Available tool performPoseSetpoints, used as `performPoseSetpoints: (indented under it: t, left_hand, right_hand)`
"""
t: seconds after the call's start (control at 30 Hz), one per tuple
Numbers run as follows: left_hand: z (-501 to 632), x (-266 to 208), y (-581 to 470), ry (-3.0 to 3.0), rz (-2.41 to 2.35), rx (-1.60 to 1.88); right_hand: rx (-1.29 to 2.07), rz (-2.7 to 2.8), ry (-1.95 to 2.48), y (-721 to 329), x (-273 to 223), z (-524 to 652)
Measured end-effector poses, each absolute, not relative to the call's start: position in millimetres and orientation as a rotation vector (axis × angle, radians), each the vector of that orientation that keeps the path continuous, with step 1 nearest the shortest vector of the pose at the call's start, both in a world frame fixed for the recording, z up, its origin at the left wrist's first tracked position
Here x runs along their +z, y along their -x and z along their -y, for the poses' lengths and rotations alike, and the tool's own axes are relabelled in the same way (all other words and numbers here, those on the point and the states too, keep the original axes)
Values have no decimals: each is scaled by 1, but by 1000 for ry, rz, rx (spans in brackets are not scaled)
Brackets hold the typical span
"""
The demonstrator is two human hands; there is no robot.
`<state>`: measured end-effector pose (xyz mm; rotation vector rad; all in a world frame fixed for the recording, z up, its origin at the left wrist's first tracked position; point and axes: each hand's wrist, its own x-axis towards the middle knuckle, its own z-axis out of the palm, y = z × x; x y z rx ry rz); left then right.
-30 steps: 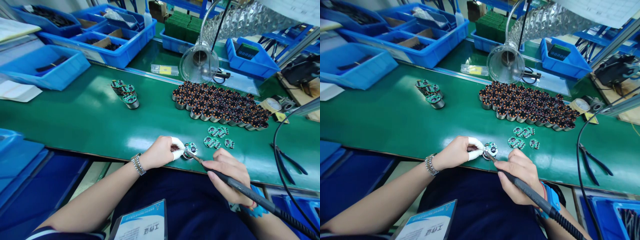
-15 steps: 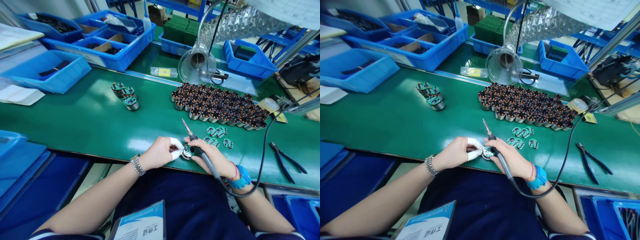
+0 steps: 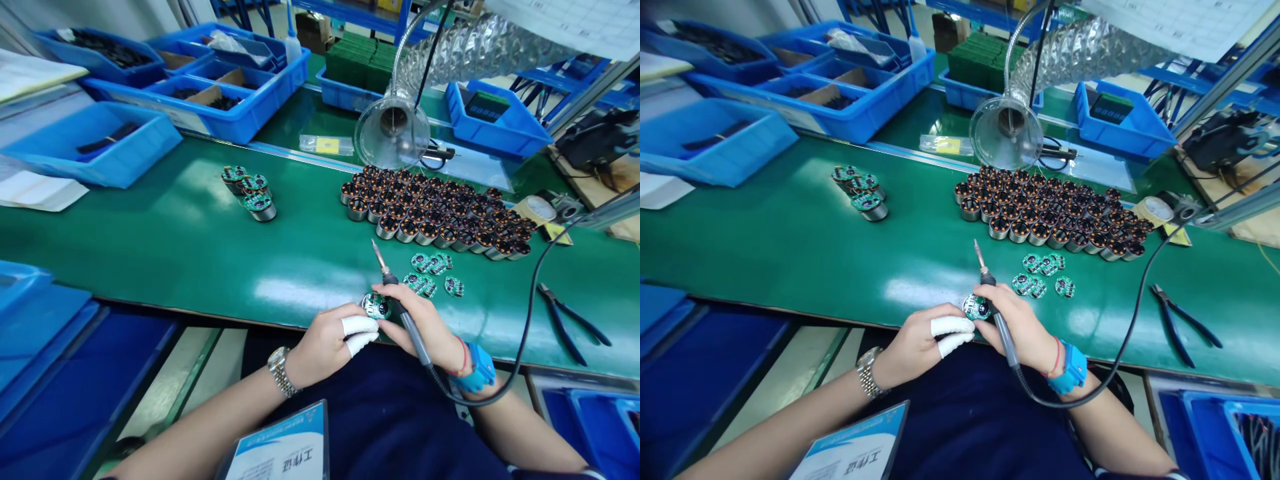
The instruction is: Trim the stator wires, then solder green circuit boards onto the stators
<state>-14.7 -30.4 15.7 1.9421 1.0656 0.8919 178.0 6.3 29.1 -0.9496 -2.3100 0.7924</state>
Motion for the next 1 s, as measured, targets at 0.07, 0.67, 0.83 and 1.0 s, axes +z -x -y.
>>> performPoseSetpoints:
  t: [0.07, 0.67, 0.83, 1.0]
  left_hand:
    - [29, 19, 14, -1820, -1074, 872]
    - [20, 21, 12, -803, -1098, 849]
    - [21, 19, 11, -782, -1081, 852]
    - [20, 17, 12, -784, -1058, 837]
  right_hand:
    - [737, 2261, 992, -177, 26, 1]
    - [519, 2313, 798, -161, 35, -2]
    - [447, 2333, 782, -164, 31, 0]
    - [423, 2271, 775, -167, 39, 1]
